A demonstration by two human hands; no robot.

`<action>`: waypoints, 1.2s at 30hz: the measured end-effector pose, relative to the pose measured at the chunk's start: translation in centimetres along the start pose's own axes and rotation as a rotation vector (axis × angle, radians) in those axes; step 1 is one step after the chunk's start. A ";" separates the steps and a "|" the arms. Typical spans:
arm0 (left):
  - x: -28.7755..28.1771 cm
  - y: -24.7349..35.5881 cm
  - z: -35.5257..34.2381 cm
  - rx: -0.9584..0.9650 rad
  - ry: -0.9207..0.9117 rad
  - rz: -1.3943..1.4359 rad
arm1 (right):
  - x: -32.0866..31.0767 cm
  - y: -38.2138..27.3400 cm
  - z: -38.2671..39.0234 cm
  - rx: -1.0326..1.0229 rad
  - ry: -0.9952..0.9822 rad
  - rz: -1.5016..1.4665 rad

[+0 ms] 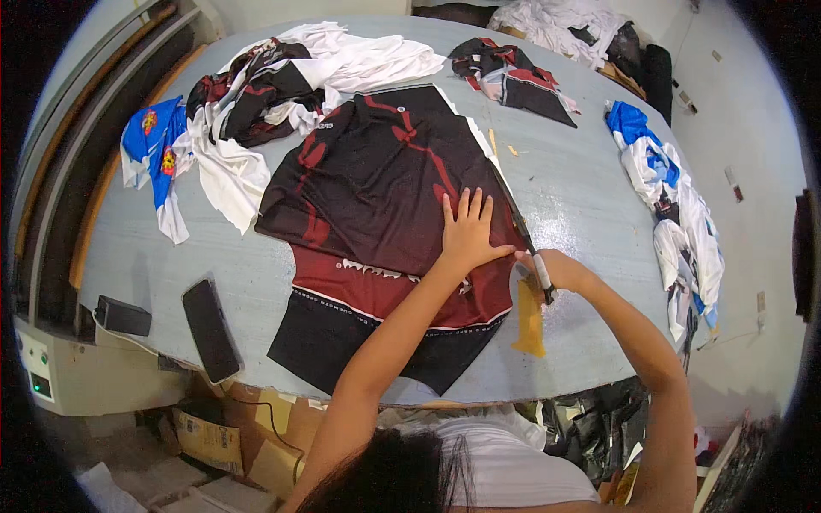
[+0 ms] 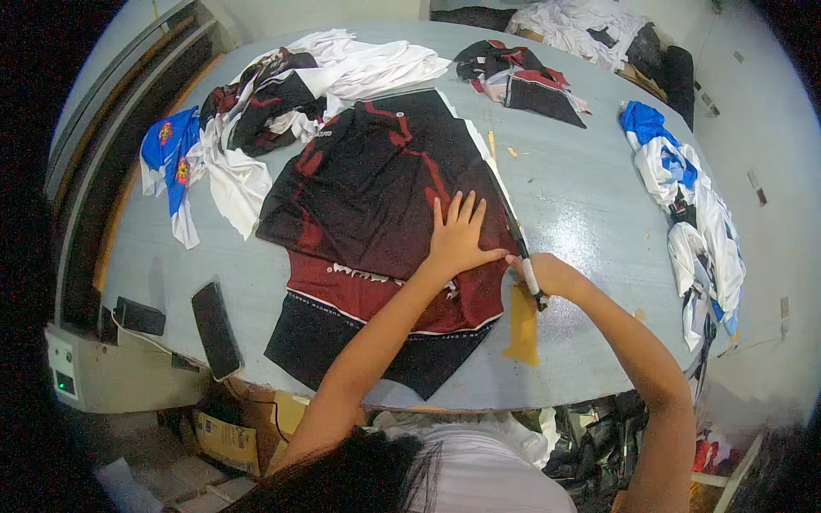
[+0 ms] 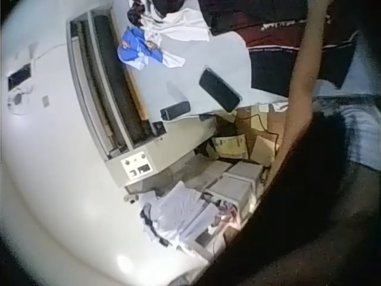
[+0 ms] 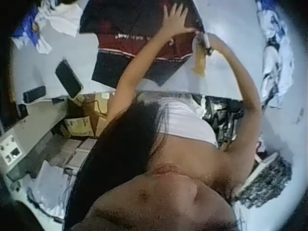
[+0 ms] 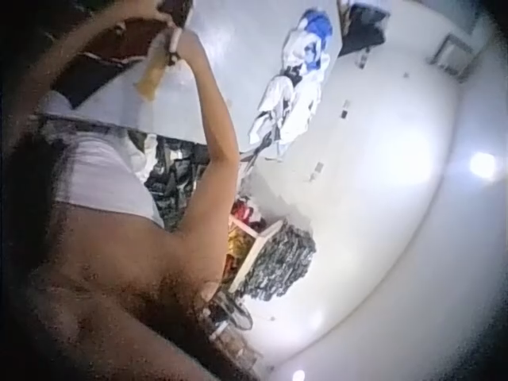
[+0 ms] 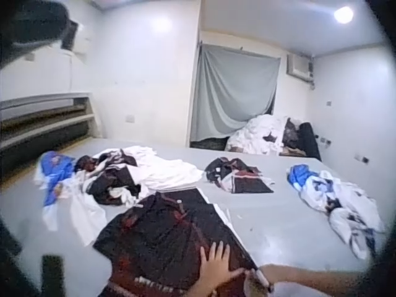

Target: Cutting out parts of a jersey garment from flat fabric on a table using large tailoring scissors.

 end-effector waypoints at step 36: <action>0.0 0.3 0.0 -0.009 0.005 0.017 | -4.5 -0.3 -6.7 -0.138 -0.118 -0.118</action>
Point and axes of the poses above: each hand's wrist, its own z-axis away from the middle knuckle, its own x-axis out of the palm, y = z × x, the point moved 1 cm from there along -z, towards the middle knuckle, and after that the axes turned 2 degrees about x, right-handed, at the moved point
